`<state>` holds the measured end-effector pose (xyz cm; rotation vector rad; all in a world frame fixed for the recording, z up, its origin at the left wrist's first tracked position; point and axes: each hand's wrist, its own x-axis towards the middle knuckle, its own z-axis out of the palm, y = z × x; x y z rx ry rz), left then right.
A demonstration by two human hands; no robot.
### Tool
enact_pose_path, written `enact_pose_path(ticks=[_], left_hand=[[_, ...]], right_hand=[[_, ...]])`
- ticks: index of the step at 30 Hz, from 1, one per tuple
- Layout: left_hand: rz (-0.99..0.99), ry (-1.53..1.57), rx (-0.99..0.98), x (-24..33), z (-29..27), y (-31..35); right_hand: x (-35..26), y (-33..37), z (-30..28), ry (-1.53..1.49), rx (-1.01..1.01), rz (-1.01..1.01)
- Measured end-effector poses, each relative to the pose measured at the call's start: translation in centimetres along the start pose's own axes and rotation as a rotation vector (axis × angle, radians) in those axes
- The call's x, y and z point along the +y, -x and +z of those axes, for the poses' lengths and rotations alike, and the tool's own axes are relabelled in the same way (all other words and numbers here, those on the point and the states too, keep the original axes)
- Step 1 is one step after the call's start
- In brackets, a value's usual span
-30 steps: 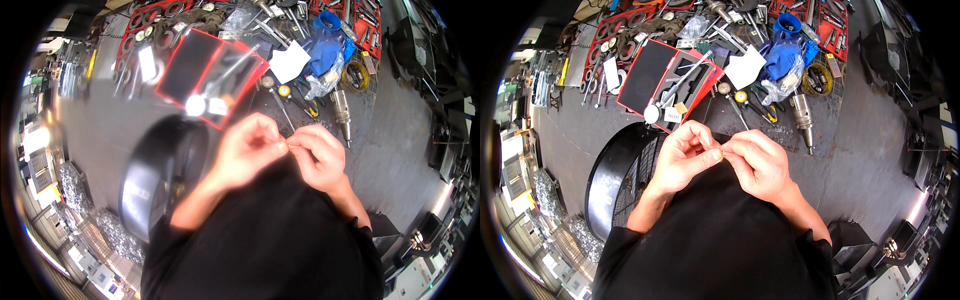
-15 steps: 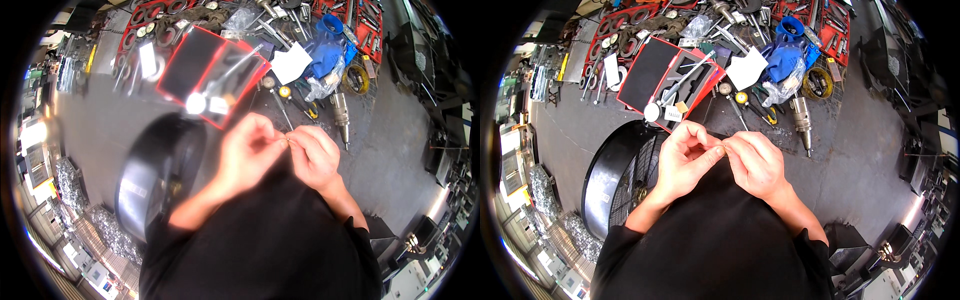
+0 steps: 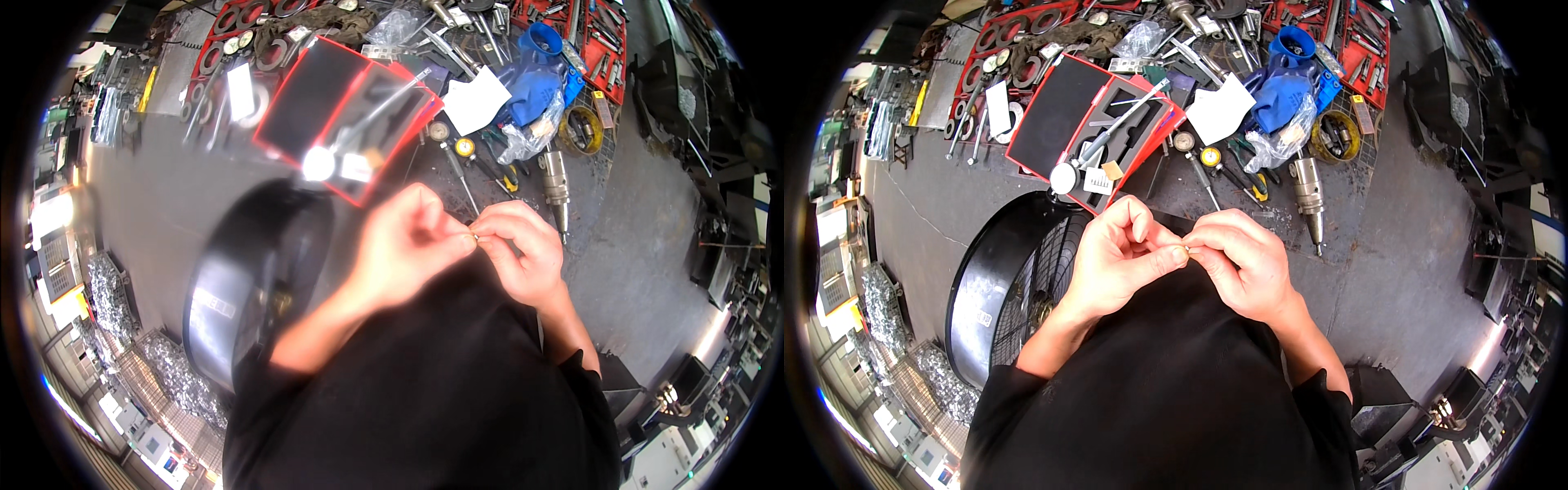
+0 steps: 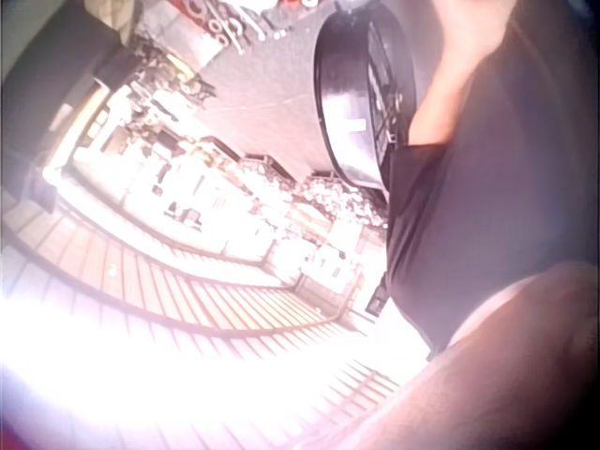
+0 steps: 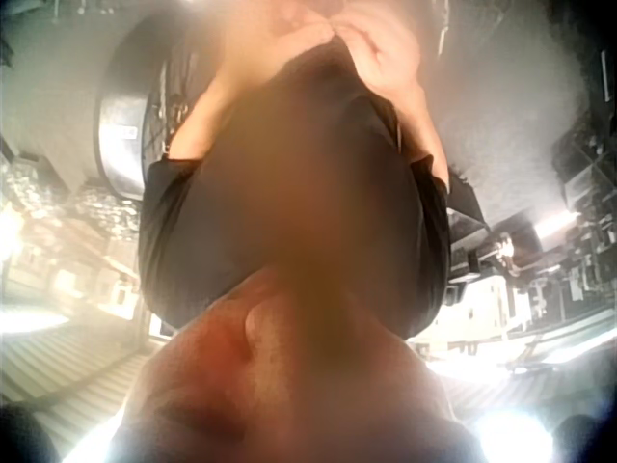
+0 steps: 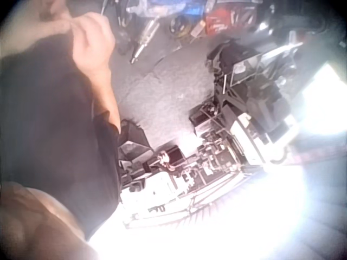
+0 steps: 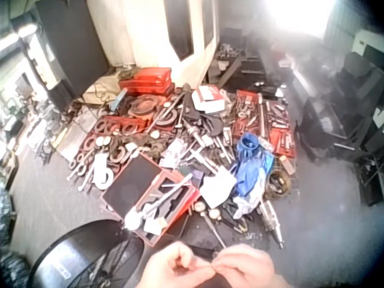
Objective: The person assembles a dial indicator by hand, picking up a small metal pin and inserting it into the indicator's stem. They then attach the indicator to a metal rod and adjust the dial face. The person works at a cluttered workbench in a workshop environment.
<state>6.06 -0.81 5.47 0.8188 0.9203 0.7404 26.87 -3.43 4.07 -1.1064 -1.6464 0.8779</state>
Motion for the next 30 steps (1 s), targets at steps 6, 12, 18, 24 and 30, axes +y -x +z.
enact_pose_path(ticks=[6,12,18,24,30], left_hand=[[-0.055,0.011,-0.028,0.3,0.1,0.2],[-0.027,-0.173,-0.041,0.5,0.1,0.6],[0.001,-0.255,-0.03,0.9,0.2,0.7],[0.102,-0.38,-0.038,1.7,0.7,0.8],[0.299,-0.66,-0.052,2.5,1.1,1.0]], right_hand=[[-0.1,-0.7,-1.6,-0.01,-0.131,-0.02],[-0.4,-1.2,-2.4,-0.06,-0.233,0.032],[-0.8,-0.9,-1.9,0.058,-0.19,-0.036],[-0.7,-0.4,-1.8,-0.184,-0.195,0.186],[-0.4,0.5,-2.0,-0.662,-0.199,0.564]])
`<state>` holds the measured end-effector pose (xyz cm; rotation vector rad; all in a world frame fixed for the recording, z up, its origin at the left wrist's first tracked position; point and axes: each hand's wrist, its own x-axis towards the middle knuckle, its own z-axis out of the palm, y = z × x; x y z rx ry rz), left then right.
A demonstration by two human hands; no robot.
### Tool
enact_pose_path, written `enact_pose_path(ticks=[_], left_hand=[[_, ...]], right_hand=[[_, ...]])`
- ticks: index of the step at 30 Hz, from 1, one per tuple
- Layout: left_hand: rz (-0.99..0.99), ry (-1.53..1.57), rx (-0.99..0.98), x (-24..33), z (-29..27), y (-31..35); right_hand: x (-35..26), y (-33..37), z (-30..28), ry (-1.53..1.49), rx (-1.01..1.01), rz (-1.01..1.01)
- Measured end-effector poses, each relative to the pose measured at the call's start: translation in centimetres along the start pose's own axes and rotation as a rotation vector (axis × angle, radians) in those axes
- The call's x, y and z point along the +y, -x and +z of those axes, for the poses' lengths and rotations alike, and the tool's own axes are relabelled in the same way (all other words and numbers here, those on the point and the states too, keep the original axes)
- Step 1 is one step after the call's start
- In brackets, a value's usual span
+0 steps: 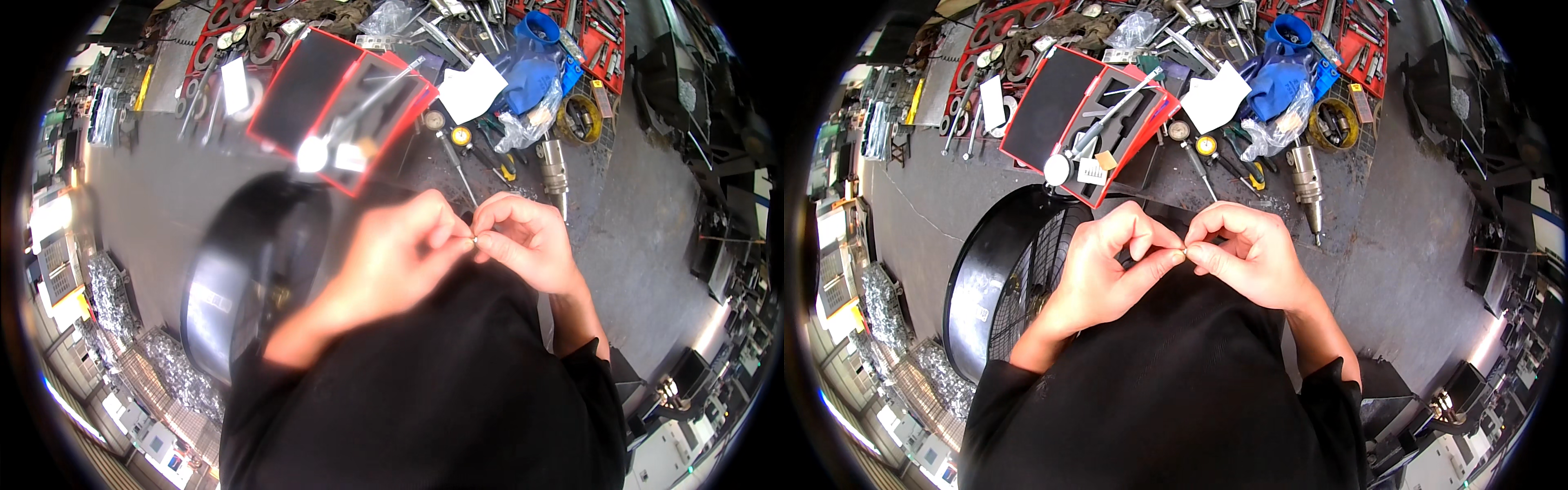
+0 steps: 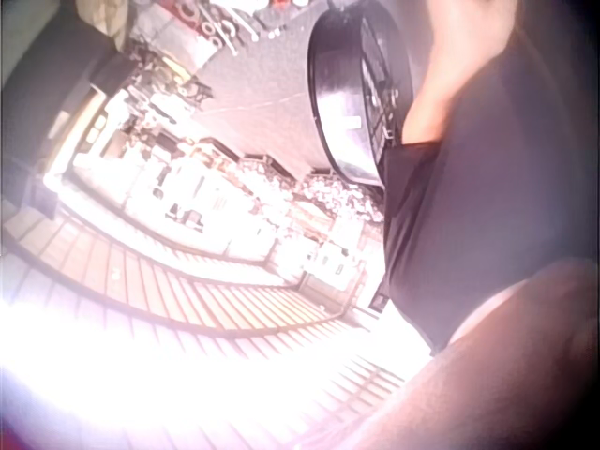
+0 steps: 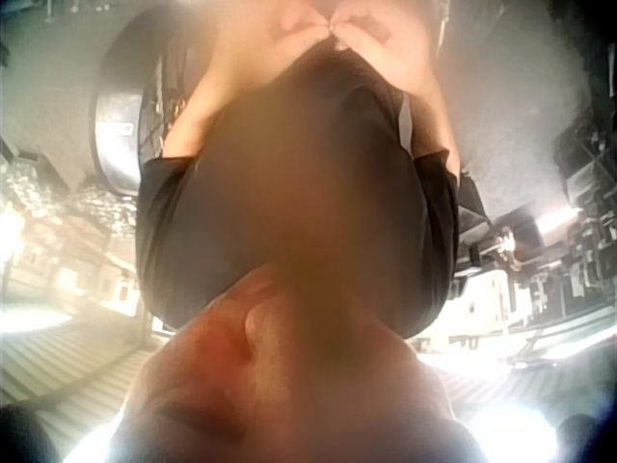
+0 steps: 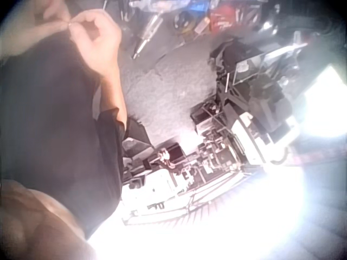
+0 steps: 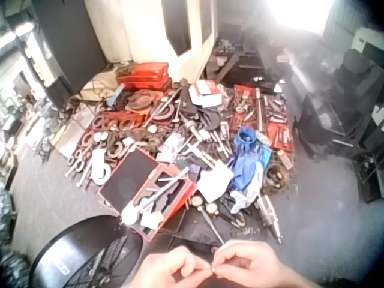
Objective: The person assembles a dial indicator by hand, picking up a small metal pin and inserting it into the indicator's stem. They then attach the indicator to a metal rod and adjust the dial face. The person works at a cluttered workbench in a workshop environment.
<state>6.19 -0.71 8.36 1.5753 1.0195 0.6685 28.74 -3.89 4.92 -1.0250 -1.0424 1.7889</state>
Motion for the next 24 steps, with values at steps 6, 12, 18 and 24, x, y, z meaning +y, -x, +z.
enact_pose_path(ticks=[6,12,18,24], left_hand=[[0.137,-0.227,0.006,-0.4,0.1,0.0],[0.193,-0.262,0.056,-0.5,0.2,-0.1],[0.226,-0.336,0.102,-0.8,0.5,-0.2],[0.288,-0.387,0.14,-1.3,0.8,-0.3]], right_hand=[[-1.0,0.0,-0.1,-0.06,0.001,0.261],[-1.2,-0.1,0.5,-0.075,0.063,0.313],[-1.1,-0.3,0.9,-0.073,0.103,0.351],[-0.9,-0.4,1.1,-0.146,0.111,0.381]])
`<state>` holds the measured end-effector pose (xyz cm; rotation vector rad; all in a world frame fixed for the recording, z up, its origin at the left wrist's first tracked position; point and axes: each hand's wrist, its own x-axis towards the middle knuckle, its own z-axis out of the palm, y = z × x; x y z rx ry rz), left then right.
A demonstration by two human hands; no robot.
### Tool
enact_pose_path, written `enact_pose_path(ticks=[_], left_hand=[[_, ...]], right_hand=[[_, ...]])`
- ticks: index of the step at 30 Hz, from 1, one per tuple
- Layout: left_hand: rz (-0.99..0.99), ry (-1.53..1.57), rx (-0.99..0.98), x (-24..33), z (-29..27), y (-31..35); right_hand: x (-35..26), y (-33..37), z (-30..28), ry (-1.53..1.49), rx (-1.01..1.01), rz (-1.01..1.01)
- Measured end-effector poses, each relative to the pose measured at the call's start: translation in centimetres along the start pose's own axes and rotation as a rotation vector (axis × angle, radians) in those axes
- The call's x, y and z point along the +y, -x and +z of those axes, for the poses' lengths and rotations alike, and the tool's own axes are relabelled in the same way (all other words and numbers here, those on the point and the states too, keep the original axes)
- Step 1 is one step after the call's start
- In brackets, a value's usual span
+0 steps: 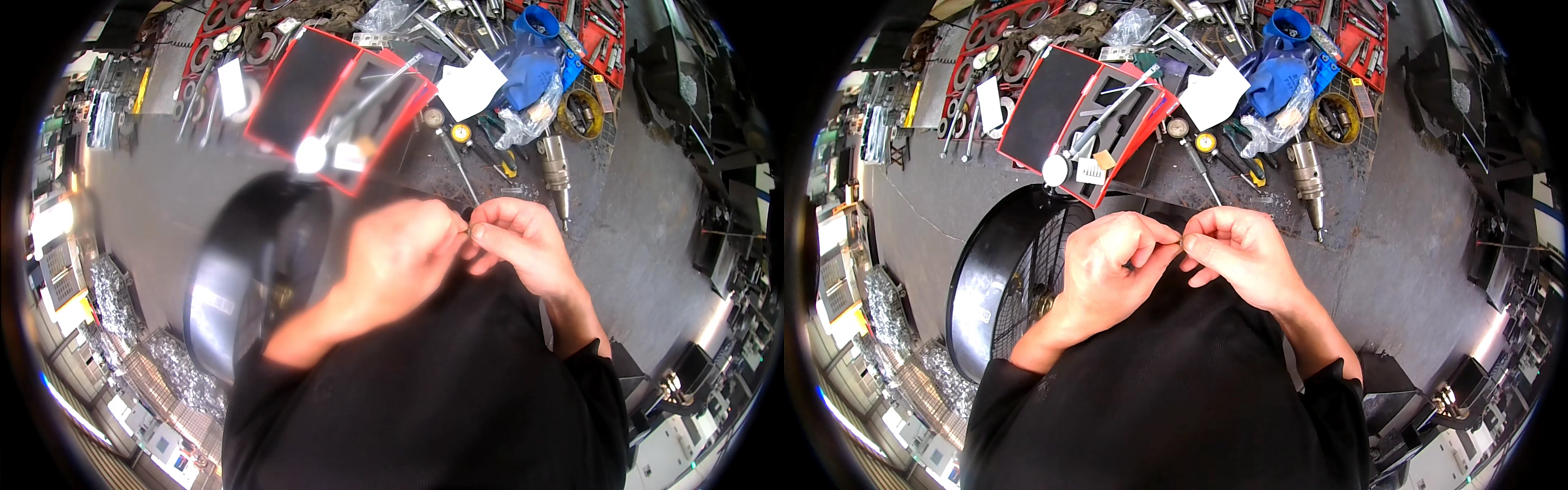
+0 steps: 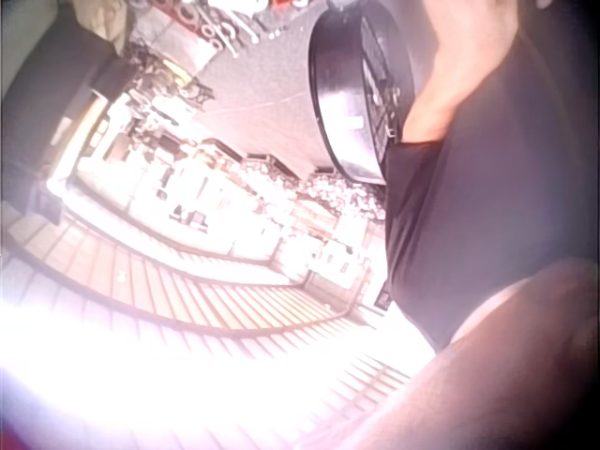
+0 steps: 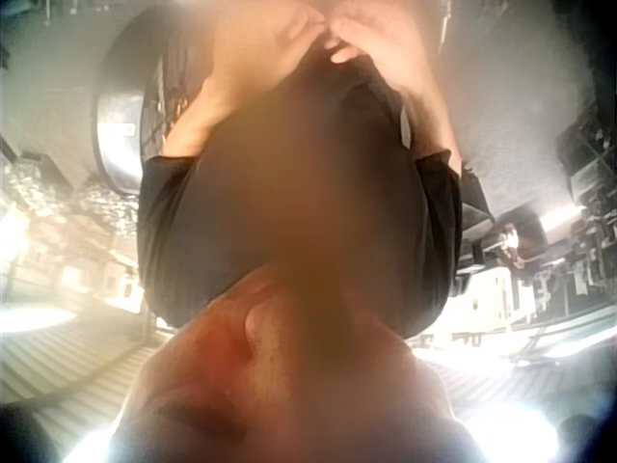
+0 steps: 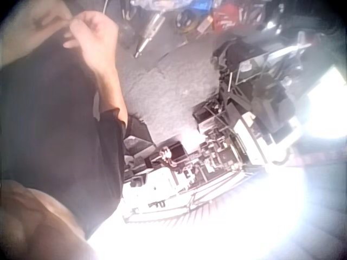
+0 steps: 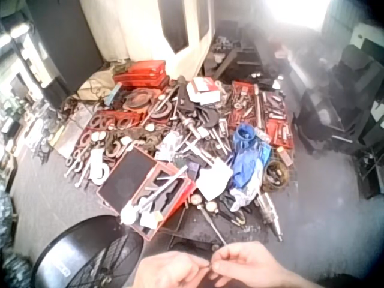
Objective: The person assembles a dial indicator by hand, picking up a small metal pin and inserting it into the indicator's stem. They then attach the indicator to a metal rod and adjust the dial face. The person works at a cluttered workbench in a workshop environment.
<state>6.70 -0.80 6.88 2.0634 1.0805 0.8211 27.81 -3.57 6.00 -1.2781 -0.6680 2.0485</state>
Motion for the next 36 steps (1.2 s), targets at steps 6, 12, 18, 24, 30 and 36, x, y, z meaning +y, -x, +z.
enact_pose_path(ticks=[6,12,18,24,30,36], left_hand=[[0.009,-0.057,0.023,0.0,0.1,-0.2],[-0.026,-0.102,0.001,-0.1,0.2,0.0],[-0.03,-0.128,-0.012,-0.3,0.3,0.0],[-0.003,-0.128,-0.026,-0.5,0.4,0.1],[0.025,-0.138,-0.031,-0.8,0.6,0.0],[0.019,-0.129,-0.044,-1.0,1.1,0.1]], right_hand=[[1.5,0.2,1.6,0.161,0.167,-0.26],[1.8,-0.1,1.4,0.547,0.24,-0.562],[1.1,-0.1,1.5,0.617,0.236,-0.58],[1.4,-0.4,1.6,0.668,0.251,-0.634],[1.7,-0.7,1.7,0.784,0.287,-0.731],[1.6,-1.0,1.5,0.951,0.31,-0.823]])
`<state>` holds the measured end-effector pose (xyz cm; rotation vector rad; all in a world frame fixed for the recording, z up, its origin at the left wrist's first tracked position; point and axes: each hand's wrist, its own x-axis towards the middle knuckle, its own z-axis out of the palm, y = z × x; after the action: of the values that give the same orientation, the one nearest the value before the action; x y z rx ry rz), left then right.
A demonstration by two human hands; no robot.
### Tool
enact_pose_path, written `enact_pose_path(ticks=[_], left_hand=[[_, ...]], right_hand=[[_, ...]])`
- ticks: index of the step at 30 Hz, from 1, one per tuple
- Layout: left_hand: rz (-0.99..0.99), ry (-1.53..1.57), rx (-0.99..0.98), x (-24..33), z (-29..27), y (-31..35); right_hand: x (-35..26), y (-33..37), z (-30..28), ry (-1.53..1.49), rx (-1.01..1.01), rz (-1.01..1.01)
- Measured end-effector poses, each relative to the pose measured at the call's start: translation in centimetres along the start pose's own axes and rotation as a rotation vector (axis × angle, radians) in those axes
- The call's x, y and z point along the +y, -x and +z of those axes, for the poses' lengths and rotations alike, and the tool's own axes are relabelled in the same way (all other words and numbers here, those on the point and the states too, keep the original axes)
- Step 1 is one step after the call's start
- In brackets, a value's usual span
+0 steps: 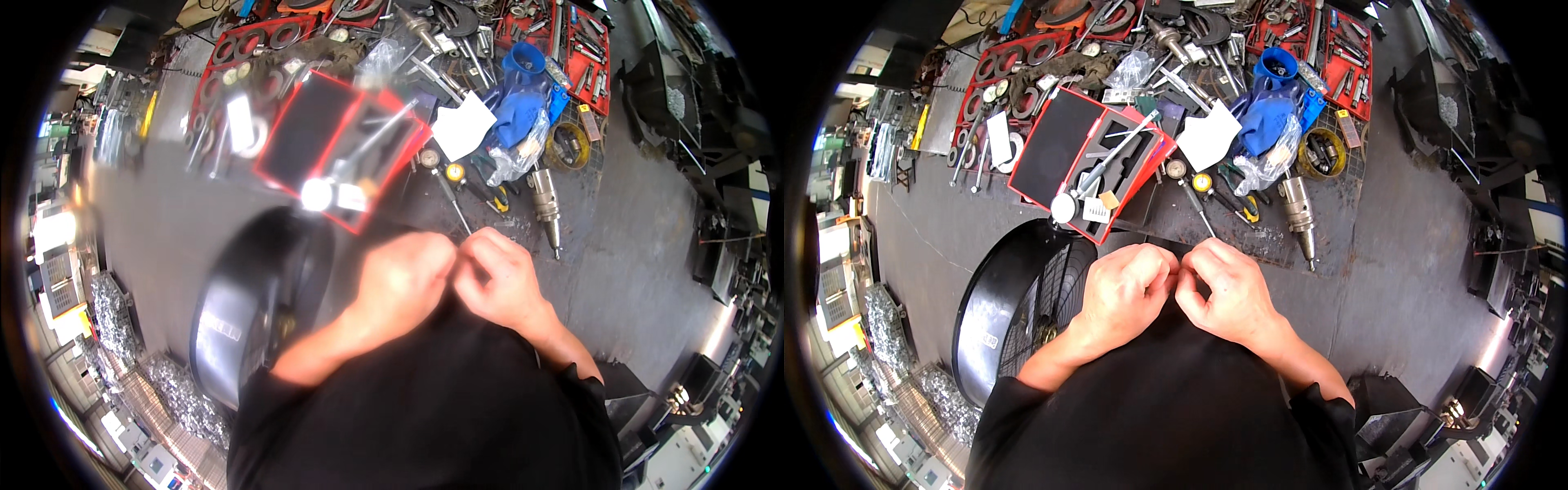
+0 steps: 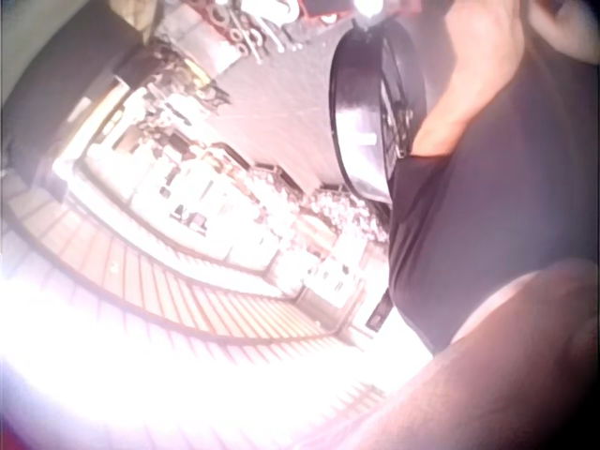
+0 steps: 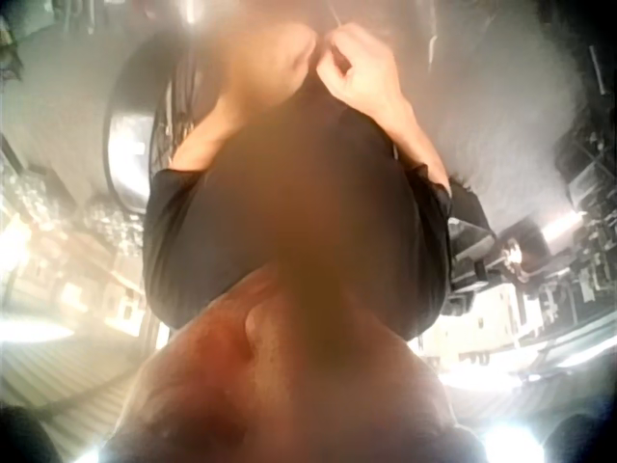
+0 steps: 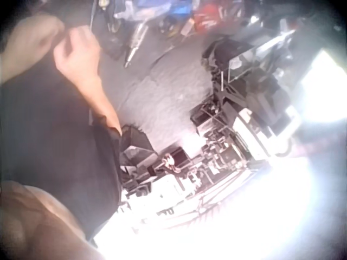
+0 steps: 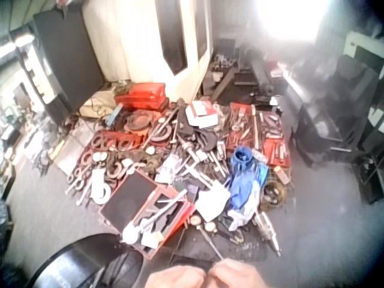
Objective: The person assembles a dial indicator by hand, picking up a small metal pin and inserting it into the indicator's stem. They then attach the indicator to a metal rod and adjust the dial face. The person works at a cluttered workbench in a workshop environment.
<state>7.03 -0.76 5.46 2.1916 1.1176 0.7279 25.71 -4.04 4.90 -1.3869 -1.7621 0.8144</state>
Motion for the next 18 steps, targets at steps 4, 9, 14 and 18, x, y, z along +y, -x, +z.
enact_pose_path(ticks=[4,9,14,18], left_hand=[[-0.047,0.019,-0.038,-0.04,-0.32,-0.08],[-0.118,0.066,-0.078,-0.38,-0.61,-0.36],[-0.122,0.074,-0.084,-0.18,-0.46,-0.33],[-0.136,0.111,-0.093,-0.28,-0.32,-0.29]], right_hand=[[0.7,0.03,-0.03,0.08,-0.054,-0.067],[-0.06,-0.31,-0.66,0.077,-0.083,-0.049],[0.59,-0.04,-0.51,0.058,-0.145,-0.049],[0.89,0.02,-0.3,0.105,-0.142,-0.081]])
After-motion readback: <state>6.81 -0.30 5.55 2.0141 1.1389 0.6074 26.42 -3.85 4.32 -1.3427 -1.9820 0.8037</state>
